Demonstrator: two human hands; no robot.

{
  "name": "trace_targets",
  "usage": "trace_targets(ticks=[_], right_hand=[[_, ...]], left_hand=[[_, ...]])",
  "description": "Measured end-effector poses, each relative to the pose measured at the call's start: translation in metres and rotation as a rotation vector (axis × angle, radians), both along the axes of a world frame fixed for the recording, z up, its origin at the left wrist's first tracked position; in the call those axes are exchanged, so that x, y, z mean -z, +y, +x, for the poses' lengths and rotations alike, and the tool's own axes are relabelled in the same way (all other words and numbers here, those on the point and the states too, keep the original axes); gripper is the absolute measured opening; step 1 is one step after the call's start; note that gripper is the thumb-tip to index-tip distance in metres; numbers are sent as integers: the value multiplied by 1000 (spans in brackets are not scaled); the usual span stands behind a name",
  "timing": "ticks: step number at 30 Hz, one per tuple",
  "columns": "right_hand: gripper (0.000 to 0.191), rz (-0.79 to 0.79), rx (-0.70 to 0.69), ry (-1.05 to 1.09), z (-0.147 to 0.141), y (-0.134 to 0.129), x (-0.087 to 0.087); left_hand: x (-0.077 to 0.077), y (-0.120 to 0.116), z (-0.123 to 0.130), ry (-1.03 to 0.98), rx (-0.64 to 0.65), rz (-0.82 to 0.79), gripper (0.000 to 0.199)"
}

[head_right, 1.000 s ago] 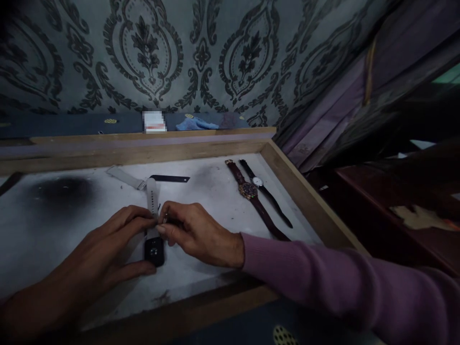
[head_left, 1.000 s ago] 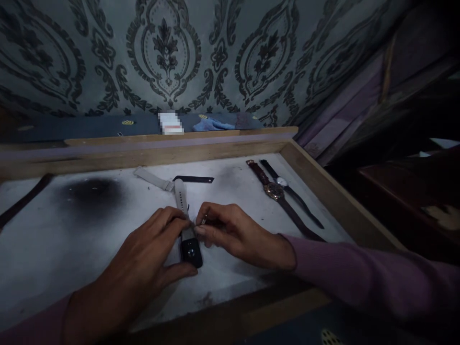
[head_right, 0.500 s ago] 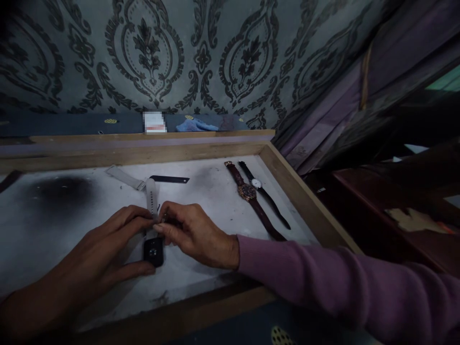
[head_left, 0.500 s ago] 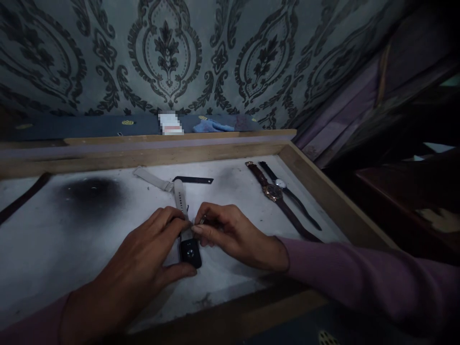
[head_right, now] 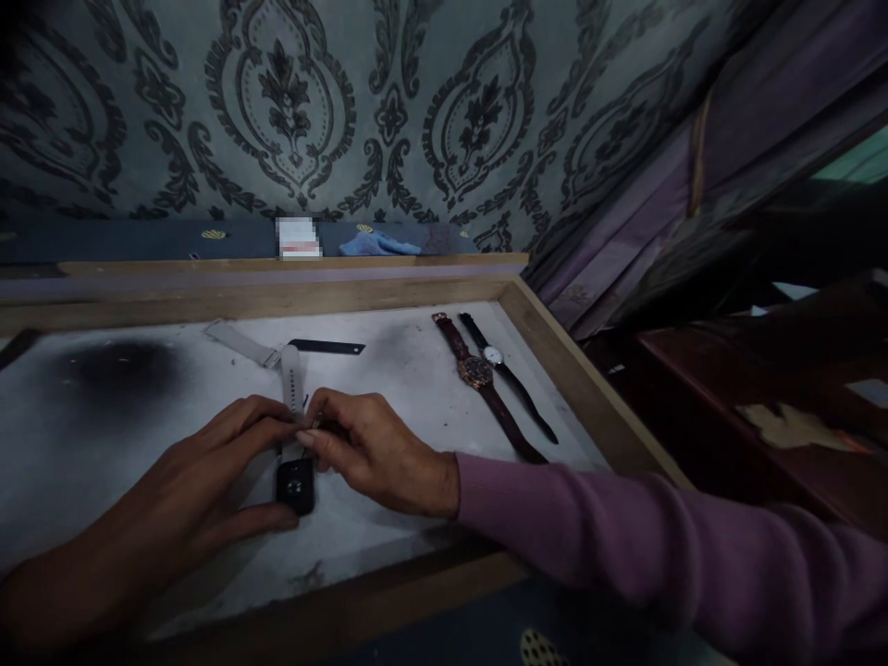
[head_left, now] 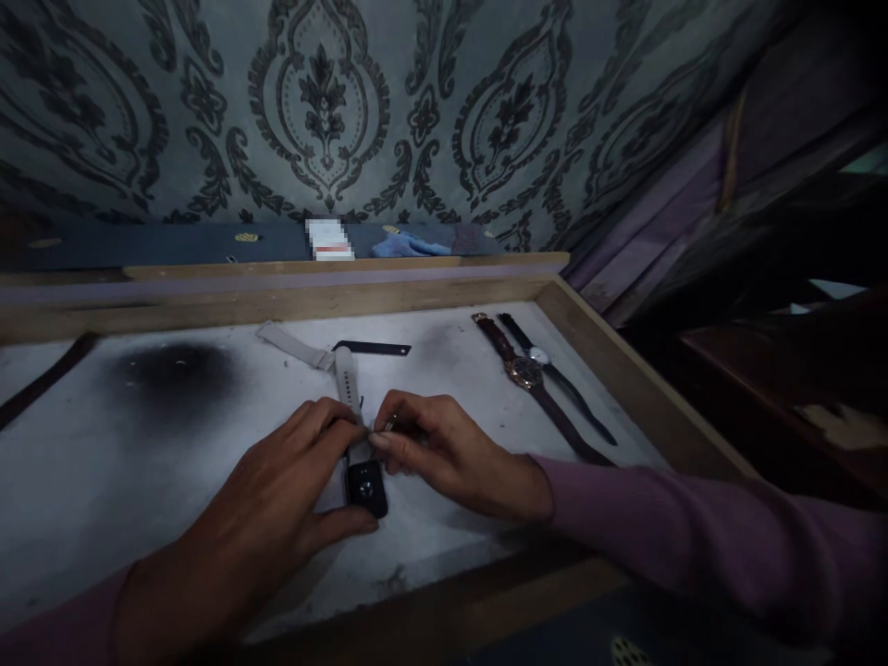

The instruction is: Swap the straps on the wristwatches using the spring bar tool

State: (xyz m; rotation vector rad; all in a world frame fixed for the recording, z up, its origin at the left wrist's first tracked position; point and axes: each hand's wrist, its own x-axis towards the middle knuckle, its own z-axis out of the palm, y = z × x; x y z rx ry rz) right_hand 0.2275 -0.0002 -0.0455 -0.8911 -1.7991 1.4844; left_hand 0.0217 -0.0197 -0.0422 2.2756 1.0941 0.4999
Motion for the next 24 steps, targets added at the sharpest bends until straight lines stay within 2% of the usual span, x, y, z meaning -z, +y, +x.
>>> trace_targets(ticks=[5,15,24], right_hand=[[17,-9,-20,-19,2,2,0],[27,-47,-18,15,0,4,-4],[27,-58,-7,34,-2,3,-1]], left_hand=[[-1,0,-1,-2,13,-3,38],[-2,0,1,6,5,14,39],[-4,0,1,8,14,2,37]])
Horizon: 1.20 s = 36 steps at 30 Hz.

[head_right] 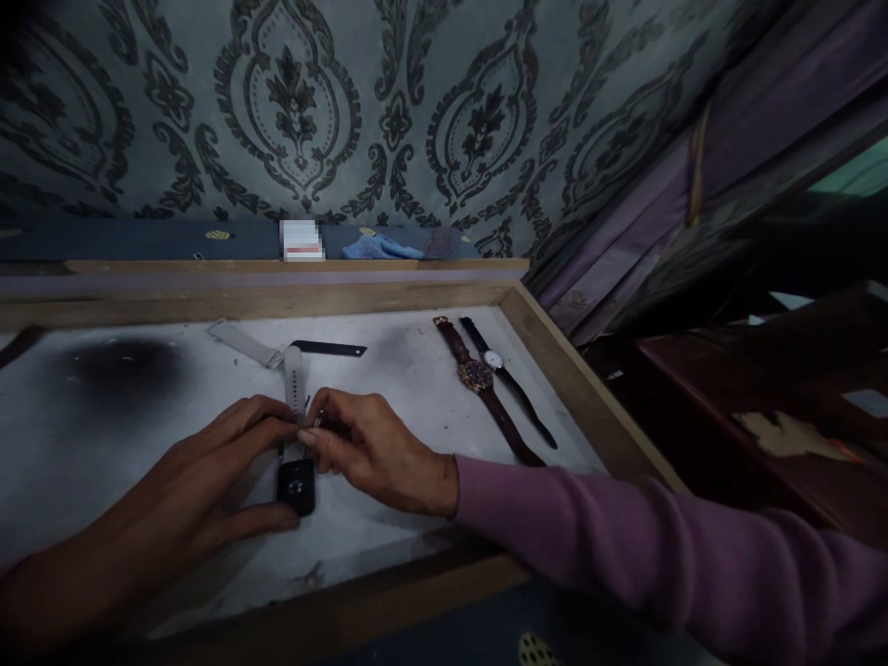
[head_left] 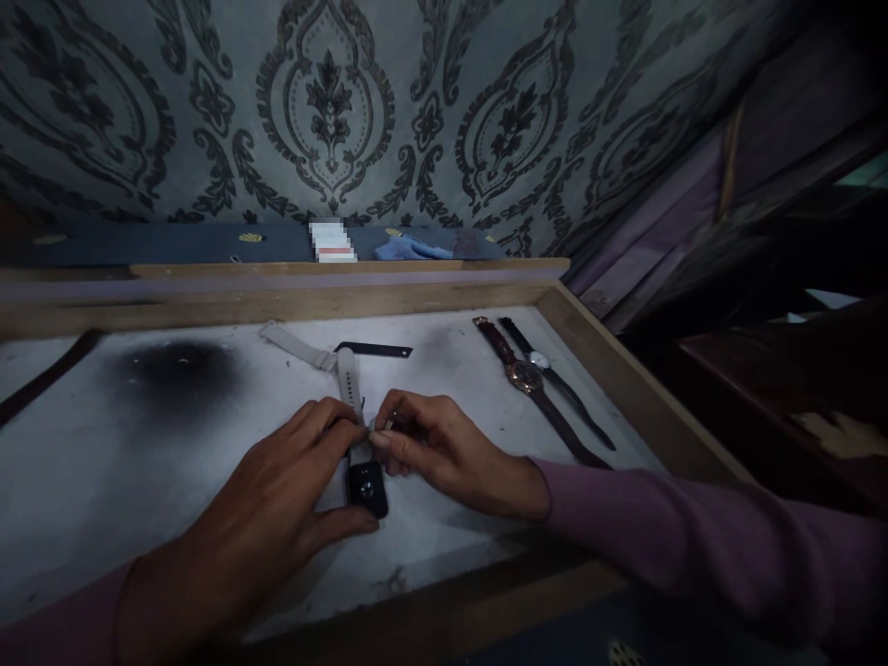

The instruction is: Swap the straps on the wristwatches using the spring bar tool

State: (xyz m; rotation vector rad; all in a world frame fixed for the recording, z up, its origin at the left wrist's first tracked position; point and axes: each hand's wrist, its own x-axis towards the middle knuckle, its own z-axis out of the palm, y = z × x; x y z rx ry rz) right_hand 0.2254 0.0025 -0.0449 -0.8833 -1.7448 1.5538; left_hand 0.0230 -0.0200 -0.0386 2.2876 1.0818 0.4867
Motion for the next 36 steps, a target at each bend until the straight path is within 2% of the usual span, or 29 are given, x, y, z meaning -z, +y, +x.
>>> trace_targets(ticks=[12,36], right_hand=[[29,-75,1,38,-2,1,1],[31,-93,-34,5,1,5,0]], left_hand=[[-1,-1,0,2,-9,-28,35],[-3,1,2,38,-18,-14,34]])
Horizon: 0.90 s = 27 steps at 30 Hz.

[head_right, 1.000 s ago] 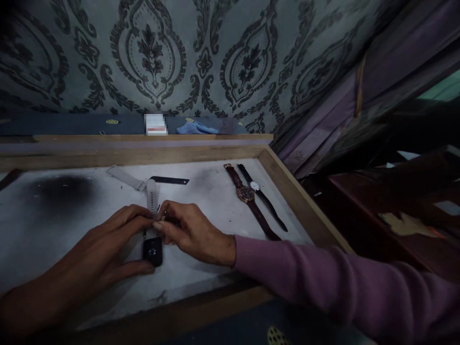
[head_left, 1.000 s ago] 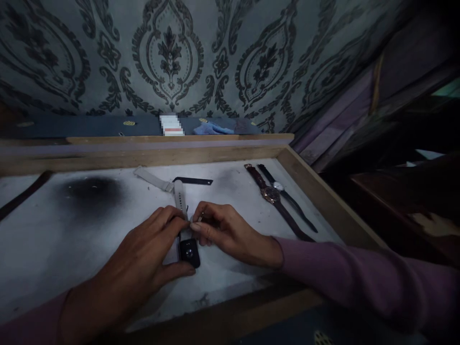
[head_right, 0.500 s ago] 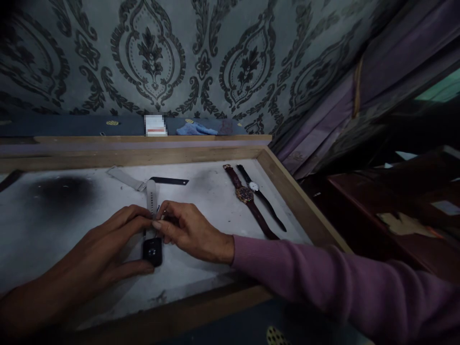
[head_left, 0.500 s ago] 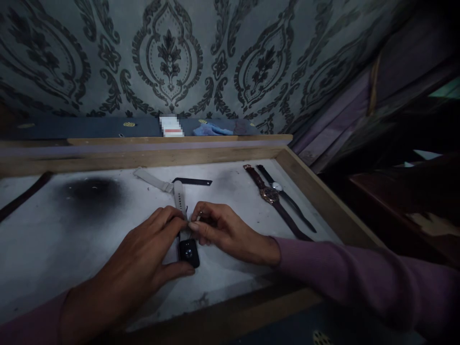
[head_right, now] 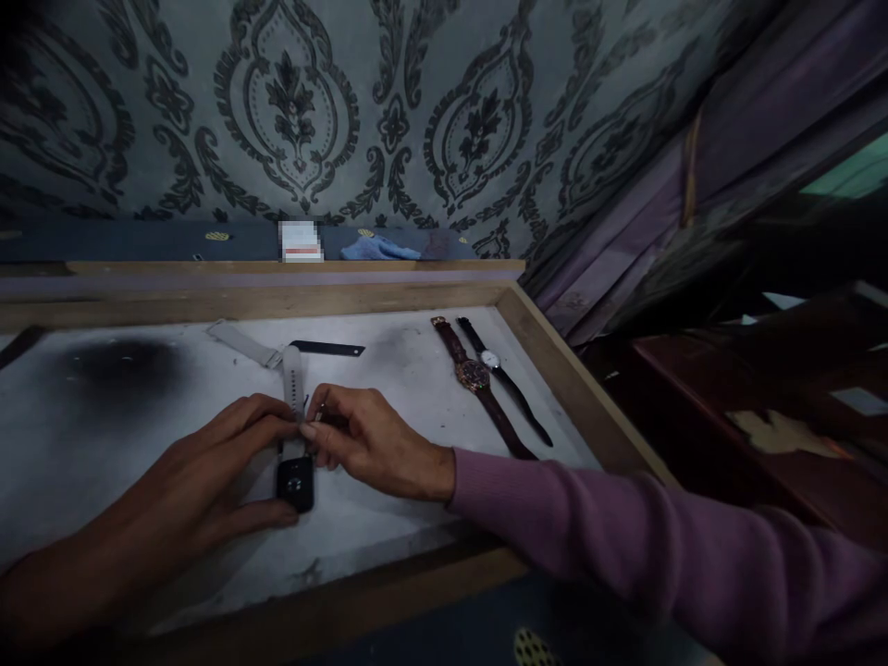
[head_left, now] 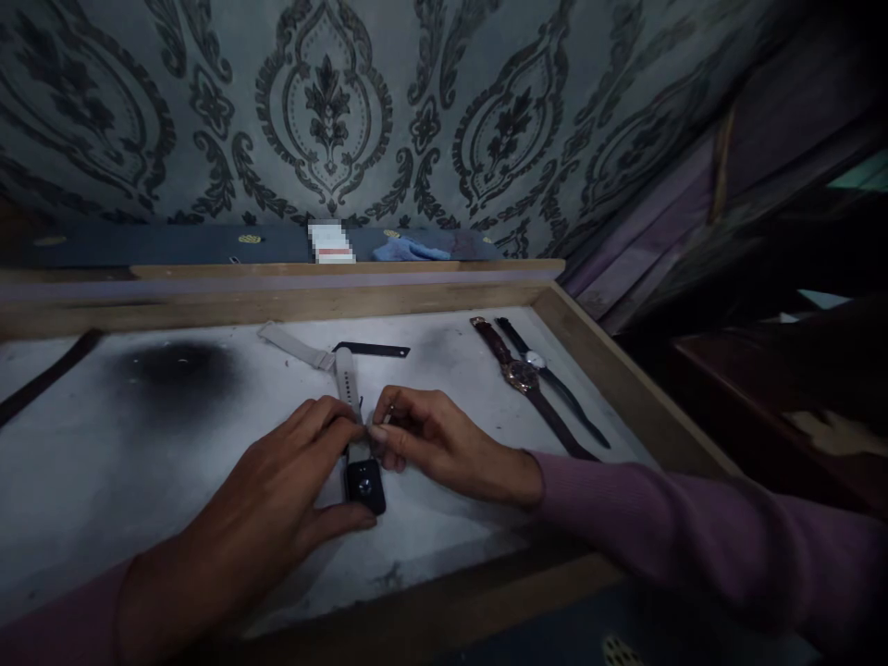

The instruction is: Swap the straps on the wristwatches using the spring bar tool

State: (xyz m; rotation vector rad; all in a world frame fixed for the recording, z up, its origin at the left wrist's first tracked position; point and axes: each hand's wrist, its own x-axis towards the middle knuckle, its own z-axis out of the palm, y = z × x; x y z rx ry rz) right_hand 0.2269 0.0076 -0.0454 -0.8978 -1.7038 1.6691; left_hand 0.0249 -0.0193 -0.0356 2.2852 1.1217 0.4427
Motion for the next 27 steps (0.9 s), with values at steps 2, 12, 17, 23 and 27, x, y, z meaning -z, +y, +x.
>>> trace_targets(ticks=[2,12,17,23,27], right_hand=[[30,-14,2,9,0,0,0],[27,-56,-13,39,0,0,0],[28,-53,-8,29,0,0,-1],[33,-18,11,26,-1,-1,0],[33,-25,6,24,-1,-1,-2]], left_hand=[[-1,0,1,11,-8,1,34],[-3,-1,-1,15,7,-13,33],[-3,-2,0,3,-3,1,32],[-3,-2,0,1,-6,-16,31],[-3,-1,0,4,-13,-19,32]])
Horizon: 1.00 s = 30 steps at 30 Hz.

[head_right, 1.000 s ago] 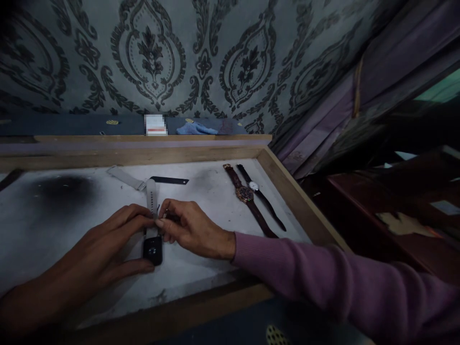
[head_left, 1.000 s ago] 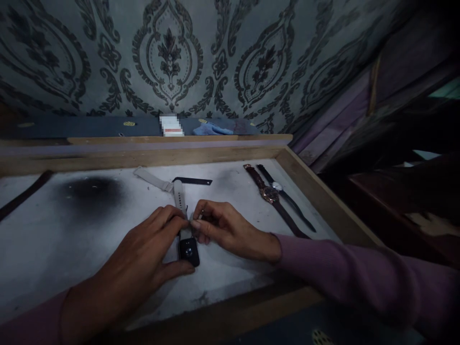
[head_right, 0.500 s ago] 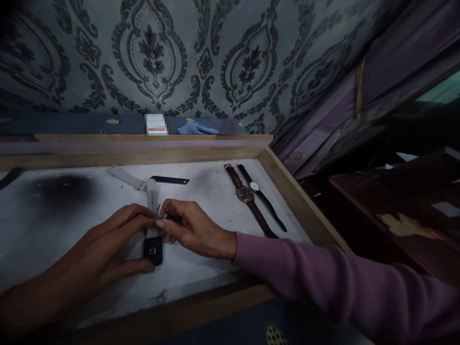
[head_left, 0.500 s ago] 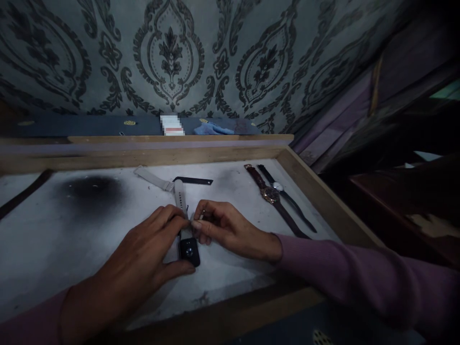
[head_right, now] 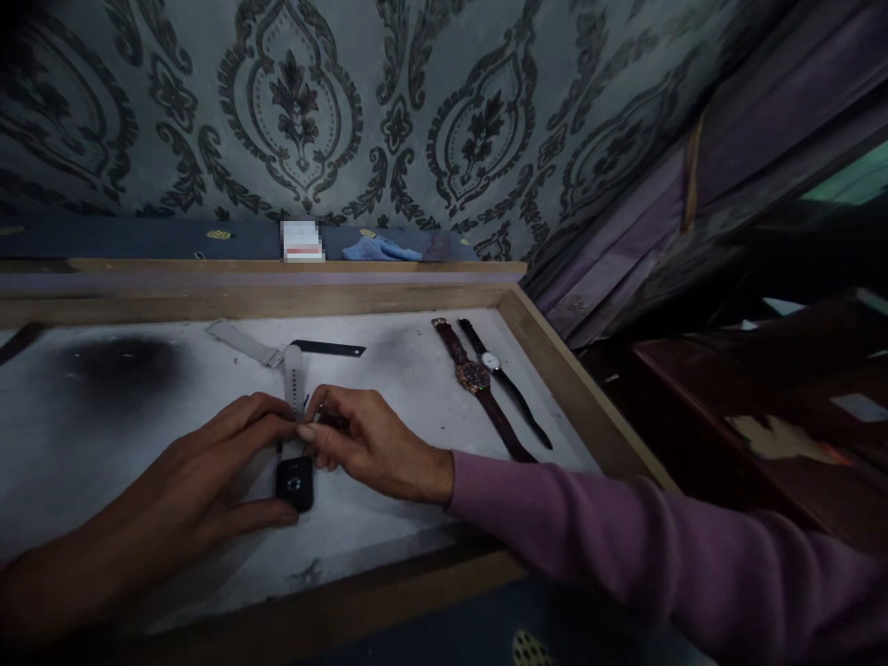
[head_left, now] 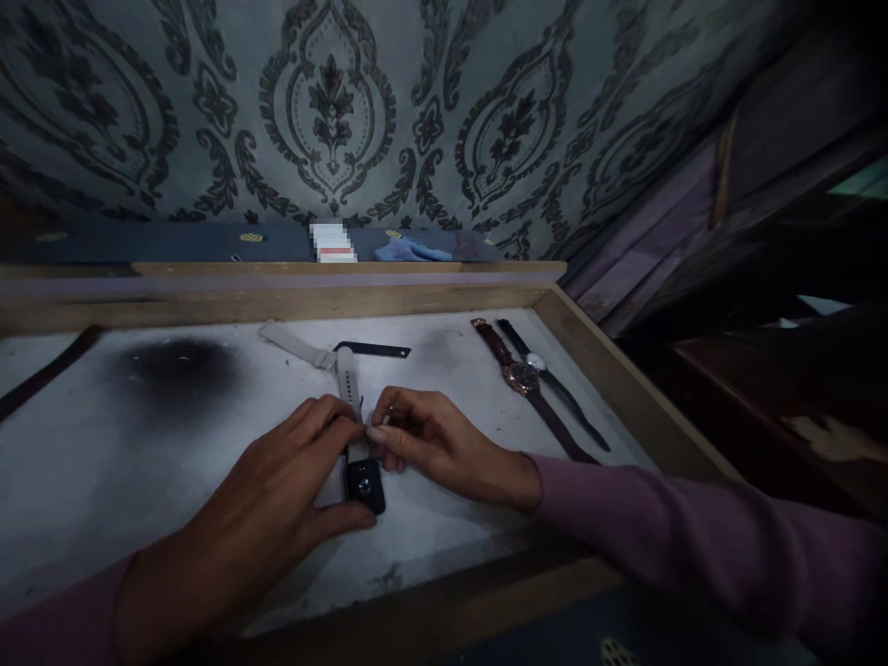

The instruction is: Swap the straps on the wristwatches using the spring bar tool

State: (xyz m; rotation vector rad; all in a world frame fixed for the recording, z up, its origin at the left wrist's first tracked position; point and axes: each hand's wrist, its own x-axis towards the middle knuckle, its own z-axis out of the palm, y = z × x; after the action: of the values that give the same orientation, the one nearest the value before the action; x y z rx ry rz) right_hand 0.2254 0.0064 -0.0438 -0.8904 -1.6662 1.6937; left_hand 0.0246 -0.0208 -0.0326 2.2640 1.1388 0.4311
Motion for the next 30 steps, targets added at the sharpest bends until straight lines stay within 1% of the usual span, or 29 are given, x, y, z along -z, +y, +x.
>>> trace_targets(ticks=[7,11,17,23,30], right_hand=[[30,68,10,-15,0,0,0],[29,84,12,-26,0,0,0],[23,74,-33,-51,1,1,0],[29,46,-17,-20,1,1,-1],[28,51,-41,-25,3,2,1]], left_hand=[[-1,0,1,-2,5,11,31],[-1,1,2,7,14,-9,30],[0,1,0,9,22,-16,31],[-2,0,0,3,15,6,31],[0,0,0,-6,8,11,31]])
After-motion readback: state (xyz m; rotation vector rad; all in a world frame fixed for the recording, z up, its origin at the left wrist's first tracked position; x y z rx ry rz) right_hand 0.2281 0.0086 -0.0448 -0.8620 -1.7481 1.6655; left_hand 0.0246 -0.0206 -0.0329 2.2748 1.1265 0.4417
